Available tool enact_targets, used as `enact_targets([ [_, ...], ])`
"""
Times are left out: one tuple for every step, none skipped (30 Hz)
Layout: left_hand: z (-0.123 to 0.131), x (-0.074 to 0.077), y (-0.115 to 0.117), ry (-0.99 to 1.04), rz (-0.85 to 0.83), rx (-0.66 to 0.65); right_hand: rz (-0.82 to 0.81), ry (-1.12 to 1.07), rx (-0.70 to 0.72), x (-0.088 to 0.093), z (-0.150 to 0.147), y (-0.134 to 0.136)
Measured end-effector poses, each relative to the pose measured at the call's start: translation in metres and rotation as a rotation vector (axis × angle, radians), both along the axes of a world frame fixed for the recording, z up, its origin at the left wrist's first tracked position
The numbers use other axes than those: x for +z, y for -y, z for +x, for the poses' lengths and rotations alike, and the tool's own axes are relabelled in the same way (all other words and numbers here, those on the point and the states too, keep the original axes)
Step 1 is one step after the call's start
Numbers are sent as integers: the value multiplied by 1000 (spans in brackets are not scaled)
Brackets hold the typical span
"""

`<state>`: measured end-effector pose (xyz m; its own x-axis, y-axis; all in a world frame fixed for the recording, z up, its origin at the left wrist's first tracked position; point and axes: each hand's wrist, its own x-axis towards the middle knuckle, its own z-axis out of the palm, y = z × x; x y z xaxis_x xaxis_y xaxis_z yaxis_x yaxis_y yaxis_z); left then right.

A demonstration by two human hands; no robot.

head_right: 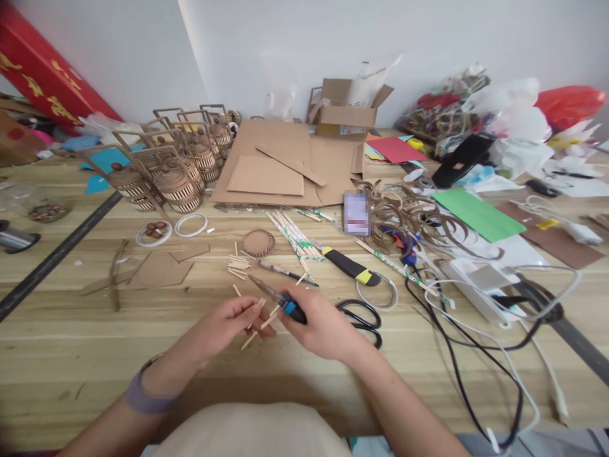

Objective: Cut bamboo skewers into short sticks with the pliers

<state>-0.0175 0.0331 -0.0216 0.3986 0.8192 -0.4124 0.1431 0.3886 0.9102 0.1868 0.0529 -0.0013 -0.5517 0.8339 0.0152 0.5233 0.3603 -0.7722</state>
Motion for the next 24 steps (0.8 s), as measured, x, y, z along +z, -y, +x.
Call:
enact_targets([
  [2,0,-1,-4,7,-23,9,14,15,-1,-2,1],
  [4,-1,-1,2,16,-43,14,29,27,-2,-4,1],
  [5,-1,-2,11,25,-61,15,44,33,-4,-6,2],
  [7,-2,-2,16,32,-73,16,58,36,-6,-7,2],
  [7,-2,-2,12,36,-85,15,68,37,-8,-8,2],
  [8,-3,-2,0,37,-99,13,74,39,-9,-9,2],
  [8,-4,-1,-10,33,-110,11,77,41,-10,-10,3],
  [9,-6,-1,-10,22,-115,10,76,44,-11,-10,3],
  [9,-8,-1,4,7,-116,9,71,49,-11,-10,3],
  [9,-10,0,31,-11,-113,8,64,53,-12,-11,2],
  [9,-13,0,65,-30,-112,6,55,58,-12,-11,2],
  [9,-16,1,98,-48,-112,2,43,65,-12,-11,2],
  [9,-18,1,125,-63,-115,-3,30,74,-13,-11,1],
  [9,-19,1,146,-74,-120,1,14,82,-14,-11,1],
  [9,-21,1,160,-83,-115,19,-4,81,-15,-11,1],
  [9,-21,1,168,-91,-98,50,-25,68,-16,-11,1],
  [9,-21,1,171,-99,-67,91,-47,40,-17,-12,1],
  [9,-22,1,174,-104,-23,135,-66,1,-19,-13,2],
  [10,-22,0,181,-112,35,171,-79,-40,-20,-14,3],
  [11,-22,0,195,-120,98,195,-83,-77,-22,-15,5],
  [13,-22,-1,213,-128,155,206,-78,-106,-24,-17,7],
  [15,-22,-1,236,-138,198,212,-68,-124,-26,-18,9],
  [17,-23,-1,259,-147,232,216,-53,-132,-28,-20,11],
  [19,-22,-1,276,-154,256,221,-39,-135,-30,-22,13],
])
